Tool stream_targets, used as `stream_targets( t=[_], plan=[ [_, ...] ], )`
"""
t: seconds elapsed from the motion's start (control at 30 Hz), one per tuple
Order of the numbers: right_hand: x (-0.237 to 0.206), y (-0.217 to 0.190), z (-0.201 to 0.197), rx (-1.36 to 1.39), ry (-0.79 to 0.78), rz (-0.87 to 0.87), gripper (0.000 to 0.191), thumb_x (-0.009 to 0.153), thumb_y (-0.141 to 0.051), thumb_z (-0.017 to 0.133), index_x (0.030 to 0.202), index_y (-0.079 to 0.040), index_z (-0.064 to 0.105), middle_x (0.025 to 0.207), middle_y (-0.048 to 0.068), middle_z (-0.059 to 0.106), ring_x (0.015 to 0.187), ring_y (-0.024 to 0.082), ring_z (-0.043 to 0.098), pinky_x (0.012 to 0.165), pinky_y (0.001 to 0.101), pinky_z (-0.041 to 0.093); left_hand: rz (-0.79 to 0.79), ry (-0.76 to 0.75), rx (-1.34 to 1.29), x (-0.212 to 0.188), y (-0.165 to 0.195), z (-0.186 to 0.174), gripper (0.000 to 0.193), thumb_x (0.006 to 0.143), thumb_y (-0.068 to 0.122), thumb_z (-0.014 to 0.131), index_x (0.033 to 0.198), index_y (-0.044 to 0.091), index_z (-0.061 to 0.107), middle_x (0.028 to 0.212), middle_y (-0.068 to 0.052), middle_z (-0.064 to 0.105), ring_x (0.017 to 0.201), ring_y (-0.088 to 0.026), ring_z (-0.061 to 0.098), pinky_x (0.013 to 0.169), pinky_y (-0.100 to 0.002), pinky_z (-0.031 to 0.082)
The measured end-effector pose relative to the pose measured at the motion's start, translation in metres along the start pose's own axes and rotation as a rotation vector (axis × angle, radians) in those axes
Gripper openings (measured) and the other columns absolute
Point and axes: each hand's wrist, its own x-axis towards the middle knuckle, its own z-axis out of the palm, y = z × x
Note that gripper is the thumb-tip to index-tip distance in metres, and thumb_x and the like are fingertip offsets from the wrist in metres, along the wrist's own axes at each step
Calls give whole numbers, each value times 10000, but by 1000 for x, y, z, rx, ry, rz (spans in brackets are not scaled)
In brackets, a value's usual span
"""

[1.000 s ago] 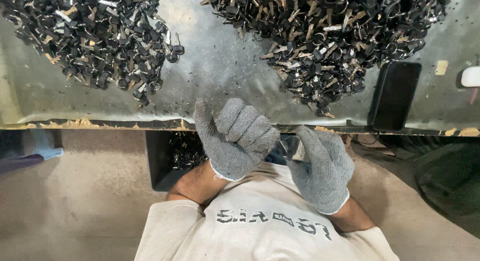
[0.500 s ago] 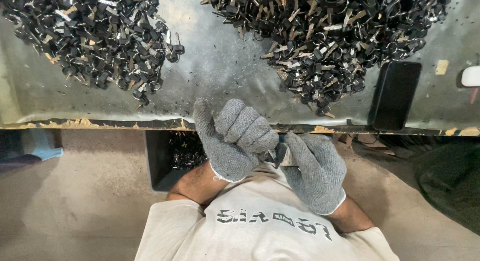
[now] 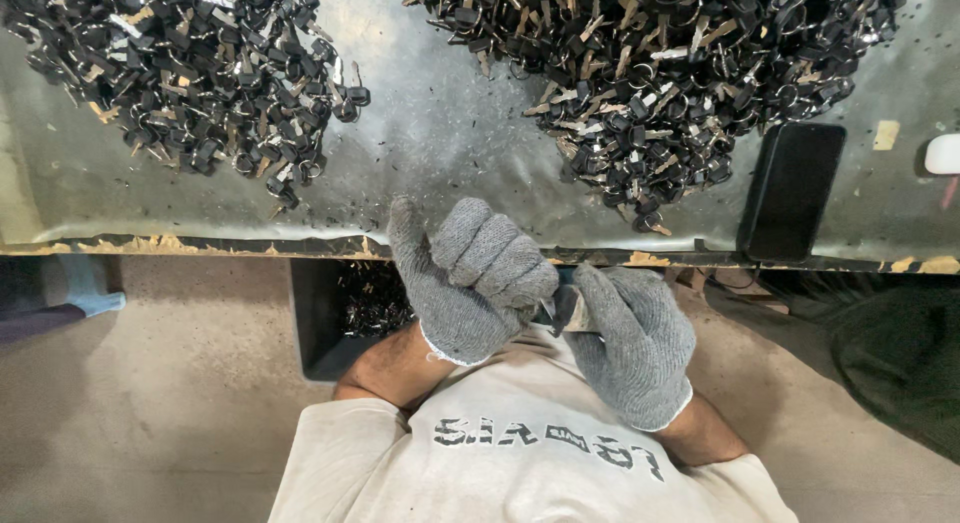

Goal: The person picks small black metal parts one at a time from a large pile on the workbench, briefly manipulates each with both gloved hands, and drops it into a bin below the bench. Partway through they pull off one glove, reposition it, and put it back on before resuming sorting.

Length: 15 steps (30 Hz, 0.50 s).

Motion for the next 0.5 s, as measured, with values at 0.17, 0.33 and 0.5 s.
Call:
stream_targets(
  t=[0.17, 0.33, 0.5],
  plan=[
    [0, -2, 1, -1, -19, -13, 631, 711, -91, 871, 1299, -42, 647, 1092, 160, 688, 981, 355, 681, 827, 449, 574, 6, 4, 2, 1, 0, 2, 542, 1032, 672, 503, 720, 239, 410, 633, 96, 356, 612, -90, 322, 652, -288, 300],
    [3, -2, 0, -5, -7, 2, 582, 735, -88, 877, 1271, -51, 653, 1079, 158, 691, 960, 345, 687, 814, 437, 579, -3, 15, -3, -1, 1, 1, 536, 1029, 667, 499, 716, 240, 416, 629, 98, 360, 615, -90, 321, 663, -291, 302],
    [4, -1, -3, 44, -30, 1, 621, 710, -83, 868, 1286, -34, 640, 1091, 168, 694, 972, 351, 693, 827, 437, 579, 19, 51, 52, -3, 8, -19, 532, 970, 660, 484, 670, 231, 387, 599, 86, 338, 584, -89, 293, 637, -284, 301]
  ],
)
